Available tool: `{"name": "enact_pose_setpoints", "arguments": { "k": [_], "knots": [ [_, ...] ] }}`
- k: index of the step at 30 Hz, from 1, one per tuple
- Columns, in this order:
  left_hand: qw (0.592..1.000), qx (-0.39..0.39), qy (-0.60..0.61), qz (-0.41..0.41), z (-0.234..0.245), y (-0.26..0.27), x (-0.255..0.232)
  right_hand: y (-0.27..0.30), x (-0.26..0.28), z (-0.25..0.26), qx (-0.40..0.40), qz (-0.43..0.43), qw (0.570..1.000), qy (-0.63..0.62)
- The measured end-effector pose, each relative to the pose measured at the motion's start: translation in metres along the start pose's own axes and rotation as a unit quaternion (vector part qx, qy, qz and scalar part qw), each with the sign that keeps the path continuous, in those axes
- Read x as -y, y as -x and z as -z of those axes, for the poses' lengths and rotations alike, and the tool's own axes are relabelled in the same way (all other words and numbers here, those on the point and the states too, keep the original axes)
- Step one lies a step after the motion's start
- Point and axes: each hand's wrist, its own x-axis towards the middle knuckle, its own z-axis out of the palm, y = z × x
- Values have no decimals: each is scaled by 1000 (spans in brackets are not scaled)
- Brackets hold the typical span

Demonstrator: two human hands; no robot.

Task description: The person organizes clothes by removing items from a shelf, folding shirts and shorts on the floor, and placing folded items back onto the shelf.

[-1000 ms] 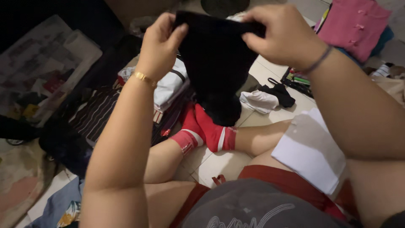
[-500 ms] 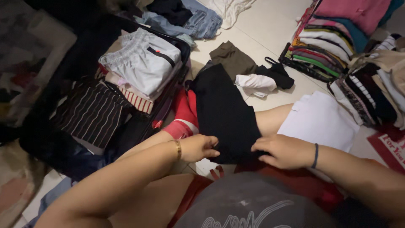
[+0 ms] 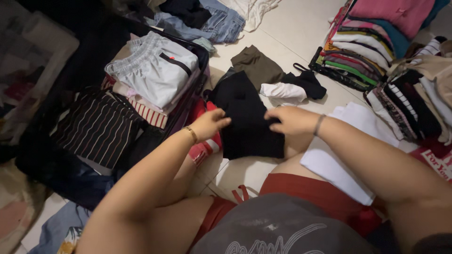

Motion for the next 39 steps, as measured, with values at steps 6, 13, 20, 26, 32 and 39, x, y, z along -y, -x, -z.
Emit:
{"name": "enact_pose_setpoints", "arguments": {
  "k": [6,13,20,26,32,39],
  "knots": [
    [951,-216,-211,-60,-21,-22,6,-69,-4,-16,-72,-134,973,172],
    [859,171,-482,-5,-89,1,-15,-102,-16,-58,62,-149,981,108],
    [859,236,-453,38,-60,-12,-42,-182,-100,-76,-236,-209,947,-57],
    [922,79,-377,-42,-22,-18,-33,-227,-137,-96,-236,-306,905,-181],
    [938,77,-338,19,-11,-20,-26,-243,-128,-86,-141,-372,906,-144],
    [959,0,-282,-14,-4,-27,-15,-251,-137,-90,-190,-273,932,-143]
  ]
}}
